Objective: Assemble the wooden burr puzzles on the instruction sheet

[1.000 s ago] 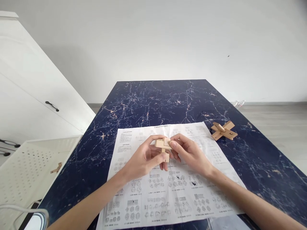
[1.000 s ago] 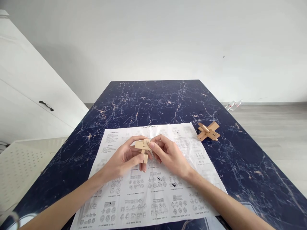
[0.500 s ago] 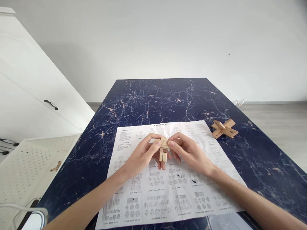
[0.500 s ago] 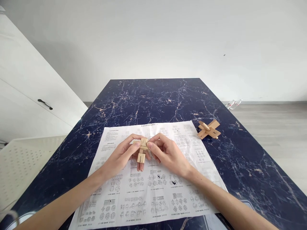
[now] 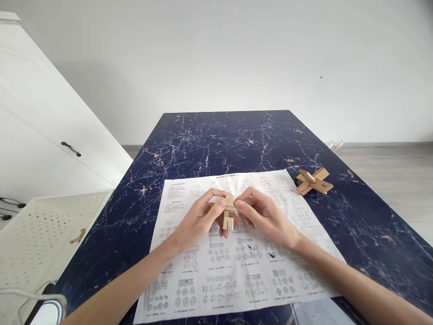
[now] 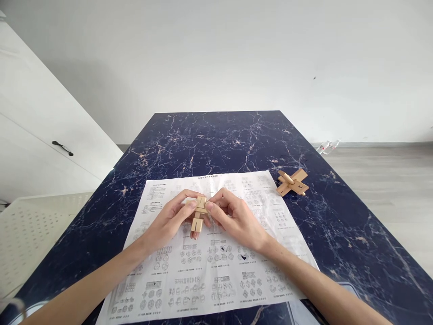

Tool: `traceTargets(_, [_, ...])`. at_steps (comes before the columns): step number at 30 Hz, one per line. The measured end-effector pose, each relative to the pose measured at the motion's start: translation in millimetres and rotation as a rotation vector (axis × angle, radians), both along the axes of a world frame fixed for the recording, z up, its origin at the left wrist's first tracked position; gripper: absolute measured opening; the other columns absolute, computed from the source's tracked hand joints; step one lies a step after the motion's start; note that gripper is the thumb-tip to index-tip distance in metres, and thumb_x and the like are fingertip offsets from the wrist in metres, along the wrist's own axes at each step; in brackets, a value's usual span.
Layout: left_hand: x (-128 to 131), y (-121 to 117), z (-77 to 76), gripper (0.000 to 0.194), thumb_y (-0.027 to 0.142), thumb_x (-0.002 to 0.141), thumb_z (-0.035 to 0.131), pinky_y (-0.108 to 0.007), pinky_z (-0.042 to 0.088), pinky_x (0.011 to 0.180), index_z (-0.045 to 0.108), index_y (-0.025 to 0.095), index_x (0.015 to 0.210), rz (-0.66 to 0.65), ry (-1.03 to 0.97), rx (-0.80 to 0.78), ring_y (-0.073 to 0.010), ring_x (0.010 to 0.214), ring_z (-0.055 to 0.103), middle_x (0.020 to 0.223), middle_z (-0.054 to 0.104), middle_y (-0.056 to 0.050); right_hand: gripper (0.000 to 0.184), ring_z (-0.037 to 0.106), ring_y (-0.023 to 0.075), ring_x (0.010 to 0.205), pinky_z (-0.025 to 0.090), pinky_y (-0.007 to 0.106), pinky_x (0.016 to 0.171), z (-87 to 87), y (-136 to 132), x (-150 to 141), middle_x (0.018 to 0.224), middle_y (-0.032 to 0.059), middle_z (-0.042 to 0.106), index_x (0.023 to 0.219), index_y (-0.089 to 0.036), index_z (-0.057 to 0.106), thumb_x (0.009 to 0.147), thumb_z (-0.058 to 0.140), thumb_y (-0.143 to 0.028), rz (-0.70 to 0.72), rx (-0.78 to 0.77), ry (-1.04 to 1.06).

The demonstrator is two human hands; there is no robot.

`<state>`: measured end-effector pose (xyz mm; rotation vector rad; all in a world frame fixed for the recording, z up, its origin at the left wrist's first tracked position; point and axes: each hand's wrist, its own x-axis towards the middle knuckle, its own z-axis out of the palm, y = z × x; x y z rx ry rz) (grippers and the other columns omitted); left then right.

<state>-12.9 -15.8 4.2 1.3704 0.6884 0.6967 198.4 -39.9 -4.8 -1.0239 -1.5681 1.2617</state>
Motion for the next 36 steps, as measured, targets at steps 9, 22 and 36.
traceTargets(9, [0, 0, 2.5, 0.032, 0.052, 0.111, 0.052, -0.031, 0.057, 0.063, 0.056, 0.022, 0.119, 0.006, 0.024, 0.016, -0.0161, 0.063, 0.067, 0.08, 0.074, -0.002, 0.032, 0.048, 0.0121, 0.056, 0.036, 0.028, 0.055, 0.9, -2, -2, 0.065, -0.0047, 0.061, 0.091, -0.024, 0.052, 0.109, 0.055, -0.051, 0.018, -0.018, 0.019])
traceTargets(22, [-3, 1, -1.2, 0.068, 0.035, 0.091, 0.086, -0.032, 0.061, 0.068, 0.047, 0.027, 0.146, -0.07, 0.028, -0.138, -0.0155, 0.068, 0.072, 0.099, 0.075, -0.002, 0.041, 0.049, 0.0121, 0.052, 0.04, 0.028, 0.052, -7.3, 6, 3, 0.062, -0.0048, 0.06, 0.093, -0.024, 0.057, 0.105, 0.058, -0.063, -0.035, -0.135, 0.025])
traceTargets(36, [-8, 15, 3.9, 0.05, 0.045, 0.094, 0.081, -0.025, 0.052, 0.057, 0.06, 0.022, 0.133, 0.342, 0.044, -0.032, -0.0092, 0.055, 0.057, 0.083, 0.066, 0.003, 0.021, 0.063, 0.0191, 0.072, 0.049, 0.034, 0.062, -10.8, 8, 6, 0.087, 0.0046, 0.071, 0.107, -0.023, 0.066, 0.106, 0.059, -0.043, -0.262, 0.137, -0.273])
